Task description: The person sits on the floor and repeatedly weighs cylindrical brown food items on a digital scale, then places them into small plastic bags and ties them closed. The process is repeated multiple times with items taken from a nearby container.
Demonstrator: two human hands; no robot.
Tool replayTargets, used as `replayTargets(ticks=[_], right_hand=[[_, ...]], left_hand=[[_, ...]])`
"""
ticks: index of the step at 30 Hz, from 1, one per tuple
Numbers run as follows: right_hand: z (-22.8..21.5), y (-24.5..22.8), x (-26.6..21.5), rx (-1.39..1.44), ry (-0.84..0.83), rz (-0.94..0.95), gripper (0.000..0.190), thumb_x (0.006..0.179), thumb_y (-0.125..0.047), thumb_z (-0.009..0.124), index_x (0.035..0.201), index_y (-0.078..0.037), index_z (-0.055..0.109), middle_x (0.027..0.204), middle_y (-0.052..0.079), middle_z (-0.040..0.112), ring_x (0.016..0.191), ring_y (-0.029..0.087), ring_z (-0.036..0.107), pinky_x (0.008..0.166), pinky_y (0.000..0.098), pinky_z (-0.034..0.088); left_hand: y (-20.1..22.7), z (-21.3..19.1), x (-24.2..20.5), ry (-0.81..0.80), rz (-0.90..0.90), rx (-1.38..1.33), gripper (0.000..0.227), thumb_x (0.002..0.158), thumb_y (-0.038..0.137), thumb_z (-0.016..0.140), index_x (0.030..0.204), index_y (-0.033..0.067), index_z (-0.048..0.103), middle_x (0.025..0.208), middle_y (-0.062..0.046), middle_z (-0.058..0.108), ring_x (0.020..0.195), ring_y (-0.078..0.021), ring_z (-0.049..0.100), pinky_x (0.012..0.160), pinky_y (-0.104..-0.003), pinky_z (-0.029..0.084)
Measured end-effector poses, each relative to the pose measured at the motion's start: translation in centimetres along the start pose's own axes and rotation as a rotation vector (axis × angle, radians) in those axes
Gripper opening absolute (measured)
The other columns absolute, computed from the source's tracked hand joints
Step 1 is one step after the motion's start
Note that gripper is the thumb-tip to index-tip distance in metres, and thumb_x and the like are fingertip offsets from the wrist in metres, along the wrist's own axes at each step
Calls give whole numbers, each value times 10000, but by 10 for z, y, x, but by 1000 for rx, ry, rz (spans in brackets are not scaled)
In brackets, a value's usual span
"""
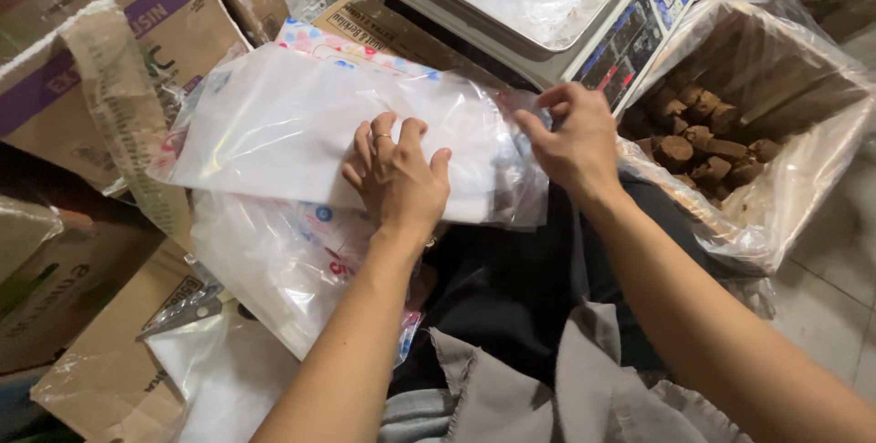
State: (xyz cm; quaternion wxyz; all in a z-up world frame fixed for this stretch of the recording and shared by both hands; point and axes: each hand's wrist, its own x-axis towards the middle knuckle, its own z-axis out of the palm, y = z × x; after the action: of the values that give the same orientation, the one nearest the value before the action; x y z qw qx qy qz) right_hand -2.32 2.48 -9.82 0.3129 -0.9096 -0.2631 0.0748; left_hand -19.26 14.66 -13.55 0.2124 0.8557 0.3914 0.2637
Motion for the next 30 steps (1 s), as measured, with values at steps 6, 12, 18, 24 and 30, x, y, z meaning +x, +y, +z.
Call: replayTargets(ticks=[6, 12, 18, 24, 30], right_hand=[[6, -24, -7, -32, -126, 7, 570, 711, -325, 904, 1123, -44, 630, 943, 126, 740, 863, 234, 707, 769, 387, 550], [1, -18, -8, 185, -90, 10, 486, 746, -143, 815, 1171, -47, 601, 906, 107, 732, 816, 201, 717, 728, 343, 575], [-6, -15, -14, 283, -60, -54, 416, 827, -162, 777, 1178, -30, 597, 889, 103, 718, 793, 174, 689, 705, 318, 556], [-15, -18, -24, 369, -83, -88, 409, 843, -152, 766, 1192, -33, 591, 893, 86, 706, 772, 143, 674, 669, 298, 546], [-28, -14, -33, 535, -160, 11, 398, 863, -136, 737, 1213, -36, 577, 823, 60, 665, 674, 101, 597, 559, 284, 491]], left_hand=[[-7, 9, 1, 24, -9, -25, 455, 843, 354, 762, 1234, 162, 630, 1471, -145, 466, 1434, -401, 322, 1100, -634, 256], [-41, -10, 14, 294, -365, 239, 597, 935, 262, 649, 1446, 50, 424, 1549, -307, 293, 1459, -476, 264, 1047, -698, 262], [-74, -64, 25, 38, -709, 285, 903, 838, 364, 752, 1513, -1, 276, 1586, -308, 236, 1447, -475, 276, 1092, -687, 273], [-103, -87, 34, -17, -871, 229, 1219, 750, 484, 862, 1570, -10, 107, 1546, -365, 262, 1377, -482, 399, 1121, -665, 234], [-147, -93, 35, -19, -918, 208, 1207, 650, 548, 939, 1479, -88, 334, 1407, -318, 518, 1269, -451, 554, 1066, -560, 404]])
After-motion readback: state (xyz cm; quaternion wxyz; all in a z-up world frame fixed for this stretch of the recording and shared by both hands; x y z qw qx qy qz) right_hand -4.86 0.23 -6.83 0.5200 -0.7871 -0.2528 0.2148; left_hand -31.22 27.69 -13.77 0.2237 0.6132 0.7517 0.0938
